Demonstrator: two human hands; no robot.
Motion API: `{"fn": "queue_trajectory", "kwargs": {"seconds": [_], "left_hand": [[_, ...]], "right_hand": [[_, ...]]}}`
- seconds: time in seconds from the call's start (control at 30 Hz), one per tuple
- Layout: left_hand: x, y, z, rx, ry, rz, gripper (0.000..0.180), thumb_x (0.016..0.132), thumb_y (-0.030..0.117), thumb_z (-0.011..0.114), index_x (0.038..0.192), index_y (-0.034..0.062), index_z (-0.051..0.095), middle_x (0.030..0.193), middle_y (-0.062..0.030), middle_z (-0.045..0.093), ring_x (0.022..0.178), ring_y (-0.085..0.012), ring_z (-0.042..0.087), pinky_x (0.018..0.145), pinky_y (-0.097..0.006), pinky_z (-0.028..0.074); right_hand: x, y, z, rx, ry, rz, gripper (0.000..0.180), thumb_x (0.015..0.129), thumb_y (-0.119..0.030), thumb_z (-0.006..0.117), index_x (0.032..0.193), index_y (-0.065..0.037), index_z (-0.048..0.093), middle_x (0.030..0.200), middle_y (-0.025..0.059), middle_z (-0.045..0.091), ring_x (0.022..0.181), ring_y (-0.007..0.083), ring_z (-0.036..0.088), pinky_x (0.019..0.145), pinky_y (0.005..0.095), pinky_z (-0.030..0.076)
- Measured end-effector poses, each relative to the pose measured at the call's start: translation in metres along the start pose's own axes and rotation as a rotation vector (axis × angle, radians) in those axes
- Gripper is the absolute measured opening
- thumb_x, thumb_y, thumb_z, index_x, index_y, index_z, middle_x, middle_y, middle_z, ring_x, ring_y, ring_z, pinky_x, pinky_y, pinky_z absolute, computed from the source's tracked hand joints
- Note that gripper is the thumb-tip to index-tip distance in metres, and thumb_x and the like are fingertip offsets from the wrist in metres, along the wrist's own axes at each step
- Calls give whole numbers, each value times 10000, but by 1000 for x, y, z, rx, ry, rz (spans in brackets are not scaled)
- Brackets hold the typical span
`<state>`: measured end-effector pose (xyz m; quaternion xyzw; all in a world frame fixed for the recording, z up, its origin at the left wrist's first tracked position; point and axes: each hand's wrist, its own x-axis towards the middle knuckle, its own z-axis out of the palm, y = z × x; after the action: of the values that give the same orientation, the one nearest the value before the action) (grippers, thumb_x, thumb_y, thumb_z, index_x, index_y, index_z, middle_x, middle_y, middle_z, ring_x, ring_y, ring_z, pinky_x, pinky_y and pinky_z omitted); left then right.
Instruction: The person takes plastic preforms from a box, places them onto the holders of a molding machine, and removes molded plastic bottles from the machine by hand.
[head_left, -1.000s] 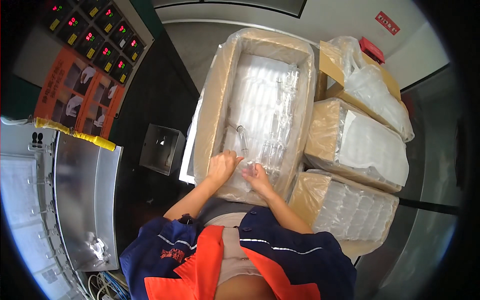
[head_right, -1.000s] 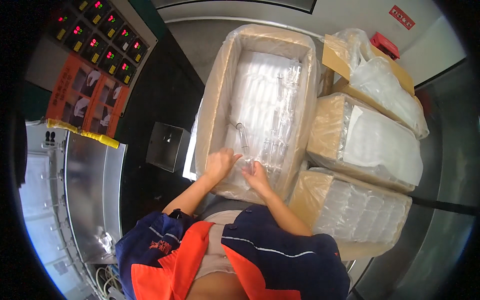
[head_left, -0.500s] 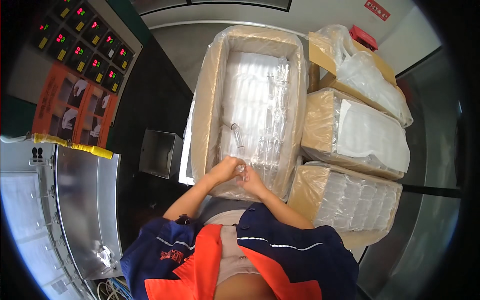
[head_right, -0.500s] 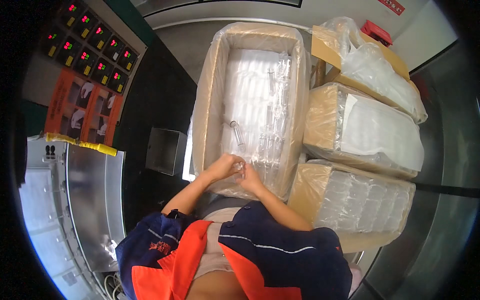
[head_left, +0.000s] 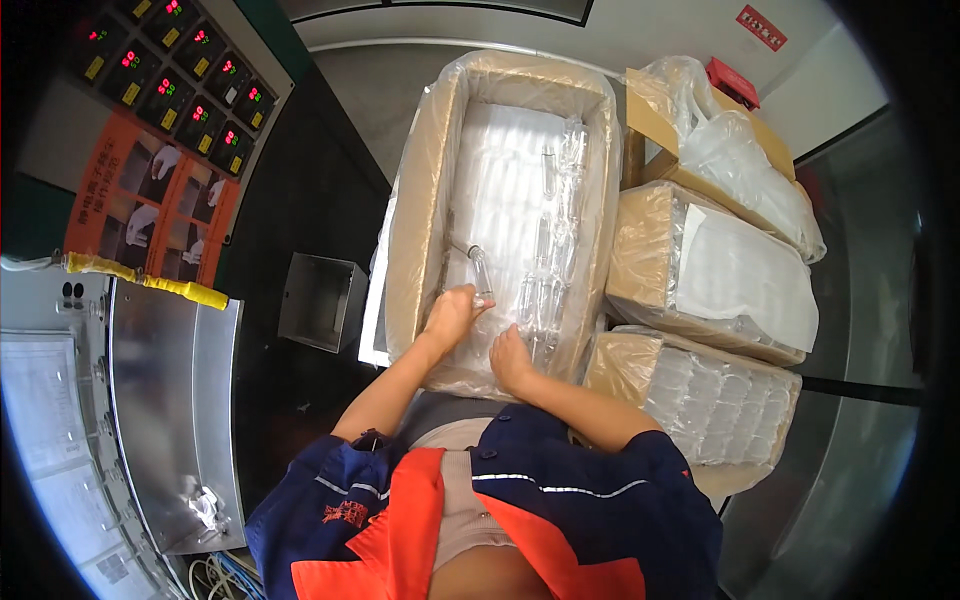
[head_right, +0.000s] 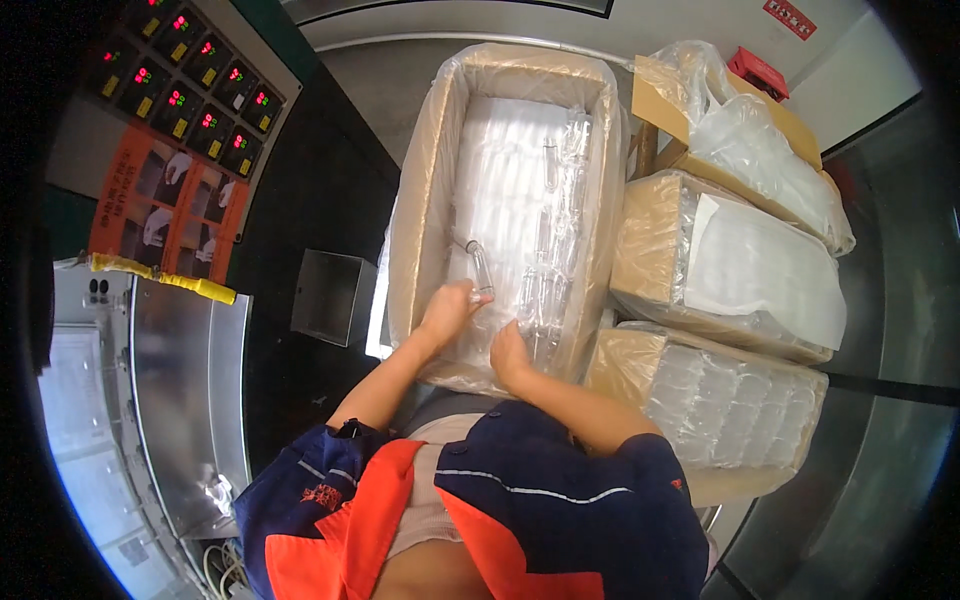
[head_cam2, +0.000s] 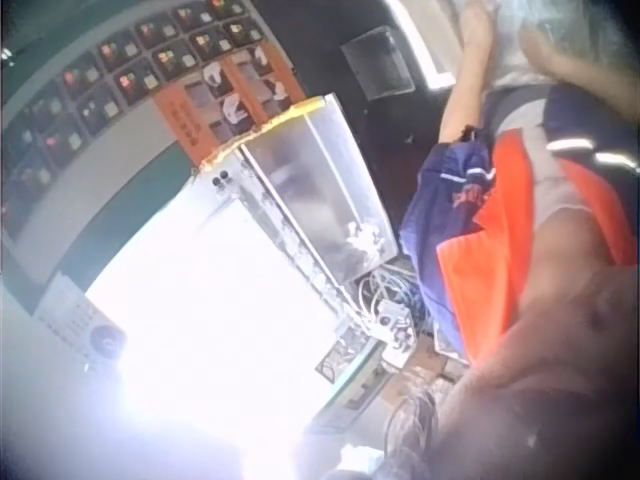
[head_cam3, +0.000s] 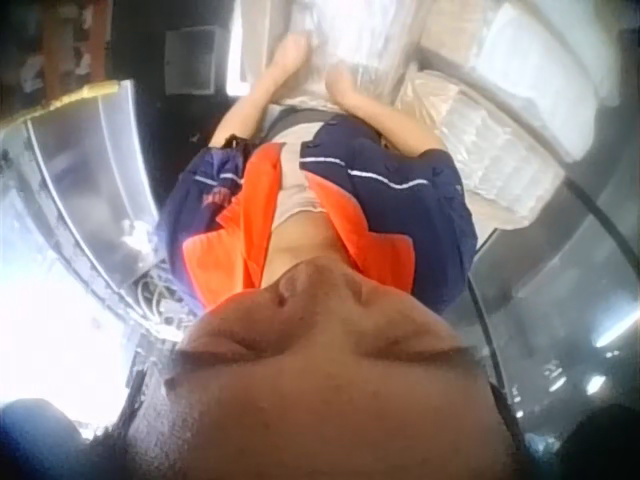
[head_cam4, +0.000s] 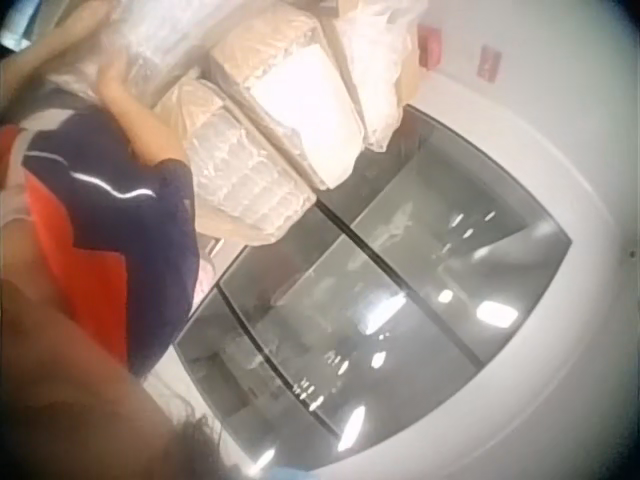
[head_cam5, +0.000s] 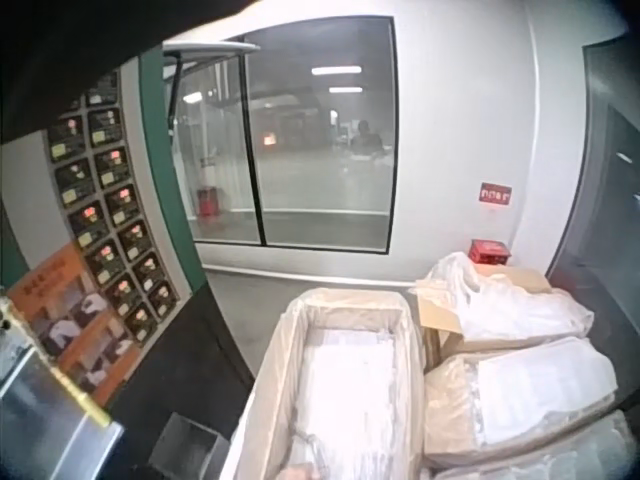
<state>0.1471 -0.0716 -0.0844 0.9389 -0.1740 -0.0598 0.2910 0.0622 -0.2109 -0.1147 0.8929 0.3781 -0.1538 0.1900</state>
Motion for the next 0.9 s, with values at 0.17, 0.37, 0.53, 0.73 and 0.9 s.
{"fn": "queue_trajectory", "kwargs": {"seconds": [0.17,0.37,0.53,0.73,0.9], "left_hand": [[5,-6,-13,-139,241,143,165,748,20,643,889,-18,564,834,-180,624,734,-373,616,656,-428,486],[1,26,-41,-646,-191,-114,376,700,94,746,1046,35,611,990,-156,653,880,-307,635,760,-359,489],[-4,16,4,-500,-365,259,367,698,54,714,1056,36,633,993,-173,648,825,-344,641,725,-377,502],[7,18,27,-240,-180,139,141,748,112,684,760,-14,621,737,-231,601,730,-399,590,658,-427,464],[23,22,20,-97,-194,179,169,781,61,601,648,-24,540,694,-240,572,696,-422,565,637,-466,445]], "right_hand": [[-3,11,-20,224,-291,141,238,847,-198,519,1013,-55,612,976,92,641,878,259,594,838,463,391],[-36,37,-8,1338,373,720,361,697,-49,722,975,-32,492,869,124,627,797,250,603,697,358,459],[-37,17,21,1976,489,689,360,706,-47,723,950,-23,460,858,116,610,820,186,596,688,328,463],[-38,16,33,1508,432,831,341,743,-52,671,1001,-17,451,896,111,599,817,168,582,700,319,465],[-32,20,37,1611,467,824,396,740,-113,654,1050,1,435,953,224,588,915,369,593,787,423,460]]}}
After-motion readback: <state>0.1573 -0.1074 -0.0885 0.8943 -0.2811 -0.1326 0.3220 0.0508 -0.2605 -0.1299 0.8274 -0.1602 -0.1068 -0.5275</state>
